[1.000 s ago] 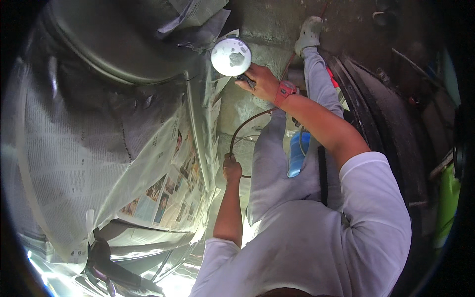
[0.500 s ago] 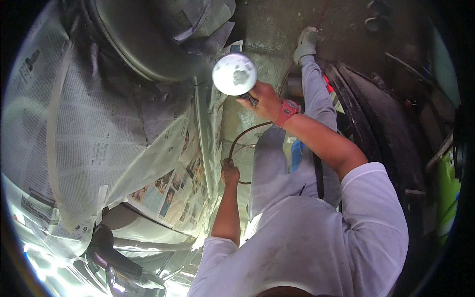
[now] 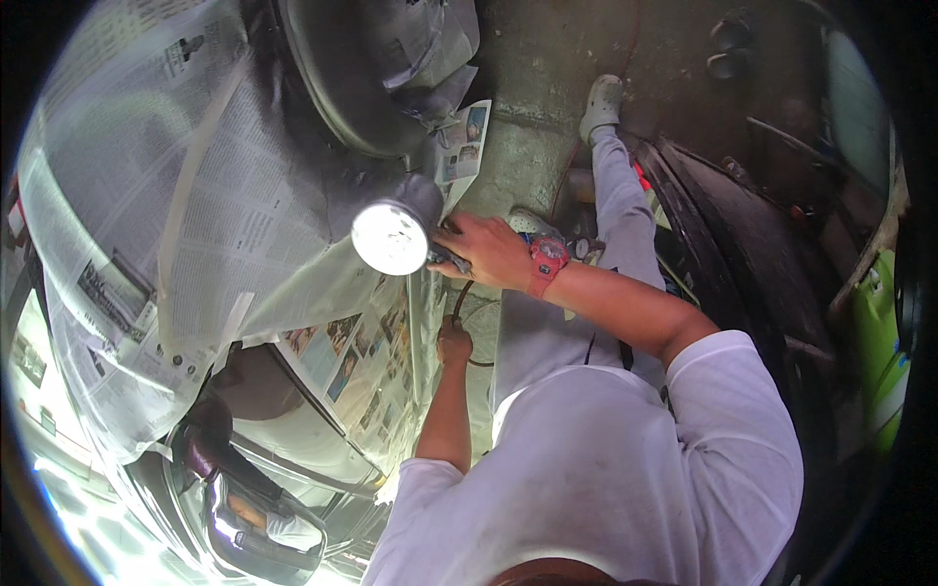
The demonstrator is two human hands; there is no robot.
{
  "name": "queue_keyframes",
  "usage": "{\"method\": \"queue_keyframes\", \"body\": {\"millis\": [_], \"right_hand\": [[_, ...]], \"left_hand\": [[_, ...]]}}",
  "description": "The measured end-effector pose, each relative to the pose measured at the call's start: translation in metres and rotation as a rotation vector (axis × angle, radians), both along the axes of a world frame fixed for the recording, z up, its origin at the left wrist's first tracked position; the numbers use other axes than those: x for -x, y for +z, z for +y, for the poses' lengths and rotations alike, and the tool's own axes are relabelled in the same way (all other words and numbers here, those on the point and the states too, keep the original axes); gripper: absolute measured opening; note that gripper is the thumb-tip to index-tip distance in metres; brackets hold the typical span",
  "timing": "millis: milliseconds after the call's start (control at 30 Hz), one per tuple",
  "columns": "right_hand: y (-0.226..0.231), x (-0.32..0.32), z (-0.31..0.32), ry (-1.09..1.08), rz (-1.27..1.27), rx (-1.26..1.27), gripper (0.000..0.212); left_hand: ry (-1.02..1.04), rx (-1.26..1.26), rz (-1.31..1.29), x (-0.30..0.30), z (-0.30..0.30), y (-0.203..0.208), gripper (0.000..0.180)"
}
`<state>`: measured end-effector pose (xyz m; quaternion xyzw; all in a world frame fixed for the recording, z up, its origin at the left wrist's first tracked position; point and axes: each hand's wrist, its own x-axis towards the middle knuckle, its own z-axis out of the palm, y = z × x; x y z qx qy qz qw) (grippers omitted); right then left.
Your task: The person uses a spray gun to apply white paint to a car bumper that is masked with newspaper. The person then uses a heat gun to dry the painted surface.
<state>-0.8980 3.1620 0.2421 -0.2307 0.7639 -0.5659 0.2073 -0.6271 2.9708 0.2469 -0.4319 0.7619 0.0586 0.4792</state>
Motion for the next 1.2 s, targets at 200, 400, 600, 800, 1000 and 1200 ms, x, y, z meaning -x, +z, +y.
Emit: {"method": "queue_keyframes", "body": {"millis": [200,400,600,800,1000,1200], "right_hand": [[0.041,0.051,0.013,-0.286,0.215,0.114,0.051],[0.029,0.057,0.038,-0.099,0.177,0.168,0.05],[-0.023,0.144,0.073,-0.446,0.1,0.159,0.047],[-0.145,0.204,0.087,-0.435,0.191,0.381,0.04],[-0.24,0.207,0.068,0.134,0.335,0.462,0.045],[-0.319,0.222,0.044,0.515,0.276,0.221,0.054]], "left_hand": [[0.055,-0.01,0.059,-0.007,-0.006,0.002,0.034],[0.01,-0.06,0.11,0.007,0.002,0.006,0.037],[-0.016,-0.097,0.053,0.035,0.021,-0.004,0.04],[0.034,-0.142,0.081,0.067,0.023,-0.037,0.04],[-0.025,-0.268,0.127,0.174,0.092,-0.094,0.031],[-0.049,-0.281,0.12,0.229,0.139,-0.168,0.027]]}}
